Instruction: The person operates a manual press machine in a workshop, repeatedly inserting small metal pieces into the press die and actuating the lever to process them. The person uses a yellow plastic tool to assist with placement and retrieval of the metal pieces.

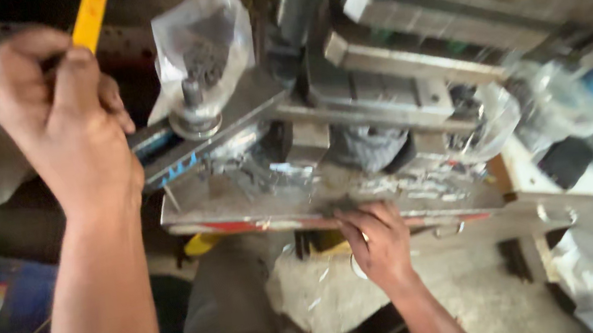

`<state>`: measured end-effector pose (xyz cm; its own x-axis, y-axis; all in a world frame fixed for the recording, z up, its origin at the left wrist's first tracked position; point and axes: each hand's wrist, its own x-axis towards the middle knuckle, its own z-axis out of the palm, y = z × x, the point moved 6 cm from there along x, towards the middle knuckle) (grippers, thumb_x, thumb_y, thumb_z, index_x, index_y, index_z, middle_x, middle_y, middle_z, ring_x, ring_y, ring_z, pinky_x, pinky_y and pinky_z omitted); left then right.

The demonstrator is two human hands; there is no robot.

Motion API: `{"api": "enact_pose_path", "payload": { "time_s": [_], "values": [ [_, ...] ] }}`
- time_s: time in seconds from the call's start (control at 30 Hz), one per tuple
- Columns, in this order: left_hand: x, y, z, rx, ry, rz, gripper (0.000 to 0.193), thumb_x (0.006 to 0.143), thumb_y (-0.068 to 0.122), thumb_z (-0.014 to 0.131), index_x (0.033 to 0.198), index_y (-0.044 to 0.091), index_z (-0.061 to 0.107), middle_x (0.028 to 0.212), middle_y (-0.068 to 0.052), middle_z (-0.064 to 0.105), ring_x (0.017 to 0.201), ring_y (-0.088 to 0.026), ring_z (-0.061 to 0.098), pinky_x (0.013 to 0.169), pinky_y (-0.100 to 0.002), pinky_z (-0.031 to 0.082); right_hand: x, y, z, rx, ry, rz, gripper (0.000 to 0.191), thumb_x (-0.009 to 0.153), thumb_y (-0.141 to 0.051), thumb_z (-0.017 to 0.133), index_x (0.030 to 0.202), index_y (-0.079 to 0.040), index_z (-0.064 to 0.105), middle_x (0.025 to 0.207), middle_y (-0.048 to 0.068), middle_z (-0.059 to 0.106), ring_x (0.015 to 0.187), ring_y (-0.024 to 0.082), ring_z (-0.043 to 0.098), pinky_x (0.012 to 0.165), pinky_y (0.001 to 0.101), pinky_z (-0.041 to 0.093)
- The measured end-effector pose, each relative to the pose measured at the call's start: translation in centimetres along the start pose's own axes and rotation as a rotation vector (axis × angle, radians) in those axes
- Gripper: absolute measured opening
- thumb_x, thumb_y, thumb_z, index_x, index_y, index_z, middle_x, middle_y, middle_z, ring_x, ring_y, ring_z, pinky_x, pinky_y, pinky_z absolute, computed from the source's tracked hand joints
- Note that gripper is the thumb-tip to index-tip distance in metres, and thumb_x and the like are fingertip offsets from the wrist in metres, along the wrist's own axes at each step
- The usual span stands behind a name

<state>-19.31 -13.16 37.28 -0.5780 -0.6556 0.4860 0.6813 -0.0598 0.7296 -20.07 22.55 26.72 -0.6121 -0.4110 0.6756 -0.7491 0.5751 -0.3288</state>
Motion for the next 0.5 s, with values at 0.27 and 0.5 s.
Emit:
{"api": "enact_pose_path", "payload": {
  "time_s": [0.27, 0.5],
  "values": [
    [0.3, 0.8, 0.1, -0.01, 0.079, -0.078, 0.008, 0.107, -0.003, 0.055, 0.108, 0.005, 0.055, 0.087, 0.0, 0.055, 0.062, -0.007, 0.048, 0.051, -0.024, 0.036, 7.1, -0.4, -5.5, -0.055, 0.072, 0.055, 0.025, 0.09, -0.007, 0.077, 0.114, -0.003, 0.072, 0.115, 0.014, 0.072, 0.104, 0.03, 0.071, 0.092, 0.038, 0.056],
    [0.6, 1.0, -0.1, -0.004, 0.077, -0.046, 0.01, 0.107, -0.004, 0.056, 0.107, 0.006, 0.055, 0.082, 0.0, 0.055, 0.062, -0.006, 0.049, 0.055, -0.024, 0.037, 15.1, 0.5, -3.8, -0.285, -0.098, -0.106, 0.044, 0.094, -0.027, 0.077, 0.128, 0.0, 0.069, 0.125, 0.02, 0.067, 0.113, 0.041, 0.063, 0.099, 0.0463, 0.05]
  ]
}}
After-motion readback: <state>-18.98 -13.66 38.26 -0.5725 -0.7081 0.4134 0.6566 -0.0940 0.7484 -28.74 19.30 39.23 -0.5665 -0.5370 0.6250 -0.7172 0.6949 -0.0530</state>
